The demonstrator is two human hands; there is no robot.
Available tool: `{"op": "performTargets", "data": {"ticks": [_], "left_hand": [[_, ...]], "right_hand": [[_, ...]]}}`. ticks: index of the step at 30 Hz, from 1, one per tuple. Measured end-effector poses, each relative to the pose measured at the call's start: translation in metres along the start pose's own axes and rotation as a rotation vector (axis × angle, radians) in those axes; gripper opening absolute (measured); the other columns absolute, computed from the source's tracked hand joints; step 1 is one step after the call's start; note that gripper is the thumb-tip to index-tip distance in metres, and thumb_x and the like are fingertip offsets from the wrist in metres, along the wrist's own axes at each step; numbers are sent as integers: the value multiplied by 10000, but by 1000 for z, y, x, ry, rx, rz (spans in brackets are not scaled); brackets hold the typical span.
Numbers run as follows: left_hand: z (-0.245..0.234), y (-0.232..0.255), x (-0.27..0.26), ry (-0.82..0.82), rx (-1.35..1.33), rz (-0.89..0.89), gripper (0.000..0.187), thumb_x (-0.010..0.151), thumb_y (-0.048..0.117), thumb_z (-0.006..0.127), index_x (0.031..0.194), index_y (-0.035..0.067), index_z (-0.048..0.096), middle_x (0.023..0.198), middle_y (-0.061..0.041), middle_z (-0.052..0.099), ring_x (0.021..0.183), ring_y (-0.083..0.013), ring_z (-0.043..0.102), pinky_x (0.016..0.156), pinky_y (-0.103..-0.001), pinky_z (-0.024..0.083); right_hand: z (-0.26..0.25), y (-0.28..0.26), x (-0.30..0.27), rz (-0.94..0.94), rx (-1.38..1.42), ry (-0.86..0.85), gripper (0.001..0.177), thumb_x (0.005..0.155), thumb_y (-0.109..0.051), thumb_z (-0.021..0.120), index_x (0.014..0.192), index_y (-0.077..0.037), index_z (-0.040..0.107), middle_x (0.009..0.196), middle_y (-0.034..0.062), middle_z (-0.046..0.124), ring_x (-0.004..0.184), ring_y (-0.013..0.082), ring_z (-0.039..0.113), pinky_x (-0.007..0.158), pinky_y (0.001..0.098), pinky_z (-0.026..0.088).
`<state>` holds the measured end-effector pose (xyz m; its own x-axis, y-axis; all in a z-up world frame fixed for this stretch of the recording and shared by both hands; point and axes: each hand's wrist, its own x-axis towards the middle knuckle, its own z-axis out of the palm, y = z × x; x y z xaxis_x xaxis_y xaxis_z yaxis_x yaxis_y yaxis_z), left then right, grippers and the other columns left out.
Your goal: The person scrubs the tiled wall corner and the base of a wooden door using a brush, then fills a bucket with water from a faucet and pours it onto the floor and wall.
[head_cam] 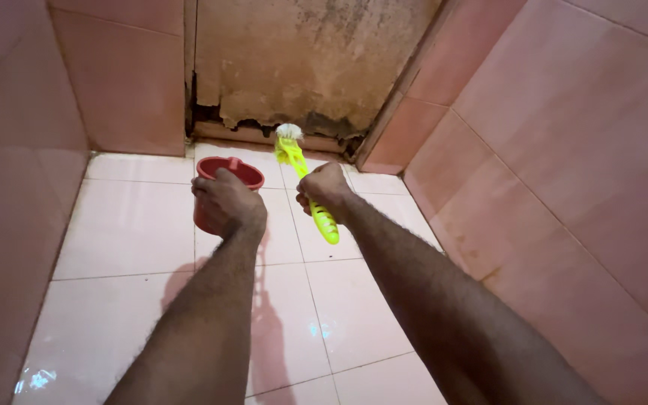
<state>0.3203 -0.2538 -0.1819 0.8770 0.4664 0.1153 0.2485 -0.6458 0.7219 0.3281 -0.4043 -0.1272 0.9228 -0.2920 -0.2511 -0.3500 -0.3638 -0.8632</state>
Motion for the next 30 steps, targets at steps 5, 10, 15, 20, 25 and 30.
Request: {"op": "performTargets", "data": {"ticks": [5, 10, 15, 20, 25, 30], "left_hand": [[-5, -4, 5, -22, -45, 11, 487, 778, 140, 859, 1186, 15, 623, 1343, -276, 509, 1239, -400, 553, 931, -466, 556], [-7, -20, 7, -3, -53, 15, 474, 760, 136, 864, 1157, 21, 632, 1324, -272, 524, 1200, -405, 574, 896, -470, 562], [3, -57, 18, 82, -64, 41, 412, 765, 136, 863, 1100, 24, 651, 1282, -267, 556, 1135, -415, 611, 878, -481, 564], [21, -89, 32, 140, -92, 48, 351, 770, 136, 861, 1043, 27, 670, 1239, -262, 587, 1070, -426, 648, 859, -491, 565], [46, -97, 47, 155, -146, 56, 356, 768, 167, 878, 1018, 29, 665, 1205, -246, 598, 1011, -427, 657, 842, -509, 556], [73, -86, 68, 36, -78, 100, 419, 723, 239, 916, 997, 32, 677, 1156, -227, 630, 1008, -415, 674, 849, -498, 565]], "right_hand": [[14, -9, 7, -29, -92, -24, 131, 853, 3, 670, 833, 126, 629, 665, 179, 654, 499, 251, 628, 426, 392, 508], [39, -10, 18, -32, -87, -16, 137, 855, -13, 679, 820, 112, 635, 663, 163, 660, 510, 238, 643, 437, 390, 533], [75, 1, 54, -51, -6, -66, 124, 868, 7, 662, 832, 113, 609, 671, 173, 652, 502, 254, 627, 434, 405, 526], [109, 41, 89, -41, -39, -96, 236, 924, -68, 677, 958, 163, 642, 707, 185, 669, 512, 234, 641, 435, 387, 552], [125, 85, 112, -67, -116, -212, 524, 923, -99, 646, 1414, 3, 497, 729, 154, 669, 505, 221, 630, 431, 391, 550], [147, 109, 137, 1, -94, -281, 570, 929, -126, 625, 1476, -20, 506, 749, 162, 675, 504, 210, 620, 426, 373, 542]]}}
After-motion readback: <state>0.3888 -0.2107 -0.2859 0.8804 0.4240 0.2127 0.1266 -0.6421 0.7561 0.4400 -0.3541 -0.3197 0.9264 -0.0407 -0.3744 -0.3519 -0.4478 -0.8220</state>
